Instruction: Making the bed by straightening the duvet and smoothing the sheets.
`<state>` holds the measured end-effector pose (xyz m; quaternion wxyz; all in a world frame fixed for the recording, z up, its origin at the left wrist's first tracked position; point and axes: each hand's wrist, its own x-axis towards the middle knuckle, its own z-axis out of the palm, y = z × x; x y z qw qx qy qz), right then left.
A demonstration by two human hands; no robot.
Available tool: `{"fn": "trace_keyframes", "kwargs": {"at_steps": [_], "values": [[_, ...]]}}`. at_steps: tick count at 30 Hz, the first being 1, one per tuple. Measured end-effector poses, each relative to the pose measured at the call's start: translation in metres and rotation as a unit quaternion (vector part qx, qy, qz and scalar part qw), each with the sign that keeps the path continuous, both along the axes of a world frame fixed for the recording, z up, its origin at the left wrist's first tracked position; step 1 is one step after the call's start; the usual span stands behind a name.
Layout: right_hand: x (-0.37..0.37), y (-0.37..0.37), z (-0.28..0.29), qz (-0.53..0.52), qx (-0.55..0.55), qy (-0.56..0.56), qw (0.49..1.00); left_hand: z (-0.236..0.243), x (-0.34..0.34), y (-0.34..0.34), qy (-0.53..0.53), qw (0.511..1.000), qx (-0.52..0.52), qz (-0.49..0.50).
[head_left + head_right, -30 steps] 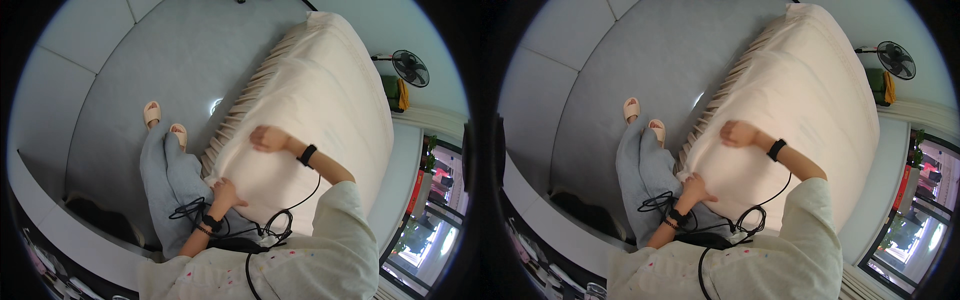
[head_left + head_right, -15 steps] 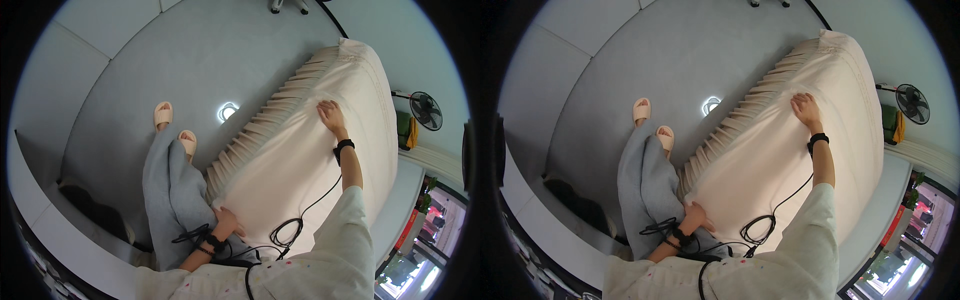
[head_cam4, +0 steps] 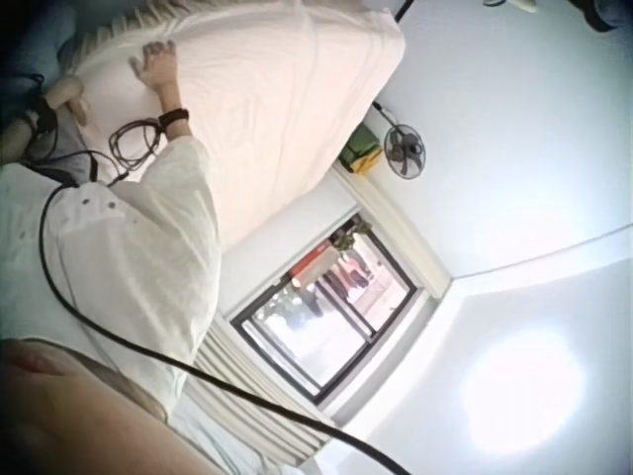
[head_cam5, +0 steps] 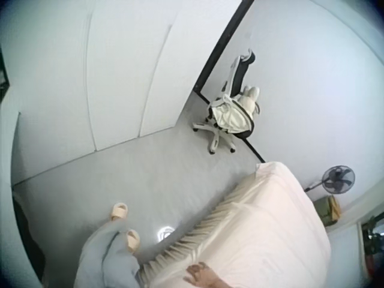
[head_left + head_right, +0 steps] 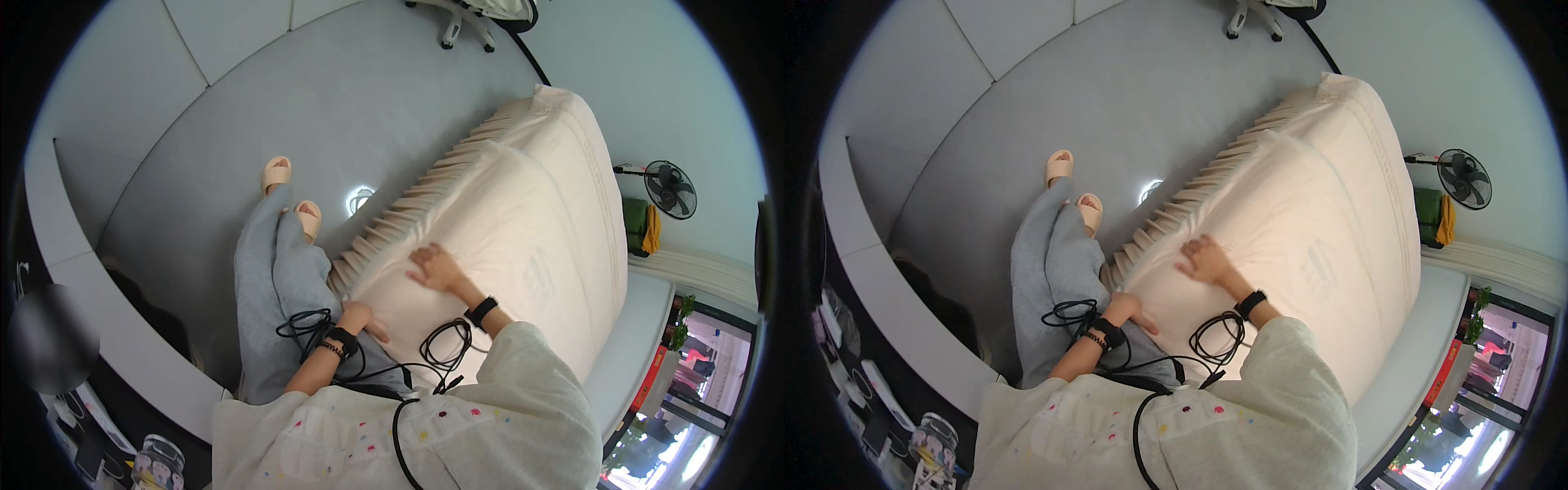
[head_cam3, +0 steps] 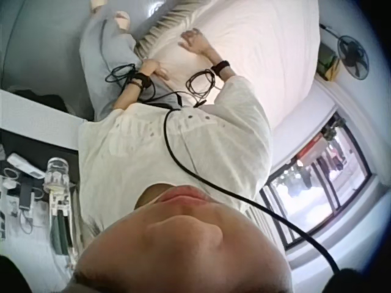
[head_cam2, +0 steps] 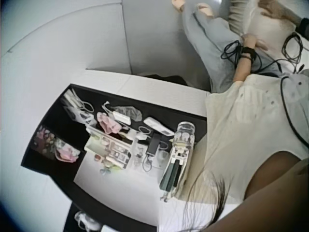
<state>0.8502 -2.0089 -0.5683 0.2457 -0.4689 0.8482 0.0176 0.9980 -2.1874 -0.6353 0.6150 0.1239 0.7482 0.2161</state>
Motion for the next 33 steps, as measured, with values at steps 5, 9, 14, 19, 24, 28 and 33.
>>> {"fn": "trace_keyframes", "kwargs": {"at_steps": [5,9,14,19,24,28,33], "values": [[0.095,-0.03,0.002,0.071,-0.038,-0.031,0.996,-0.002,0.01,-0.008,0.001,0.999,-0.008,0.033],[0.128,-0.039,0.004,0.155,-0.089,-0.002,0.984,-0.013,0.013,-0.007,0.017,1.0,0.02,-0.013],[0.087,-0.031,0.005,0.153,-0.11,-0.108,0.976,-0.058,0.024,0.012,0.056,0.998,0.003,-0.008],[0.012,0.012,0.005,0.122,-0.108,-0.057,0.985,-0.048,0.016,0.006,0.054,0.998,-0.004,-0.04],[-0.081,0.054,0.02,0.121,-0.073,0.018,0.99,-0.017,-0.013,-0.006,-0.039,0.998,0.022,-0.048],[-0.162,0.096,0.007,0.04,-0.074,0.017,0.996,-0.028,-0.015,-0.007,-0.106,0.991,0.024,-0.077],[-0.249,0.128,-0.001,-0.01,0.004,0.1,0.995,-0.023,-0.027,-0.009,-0.156,0.982,0.045,-0.094]]}}
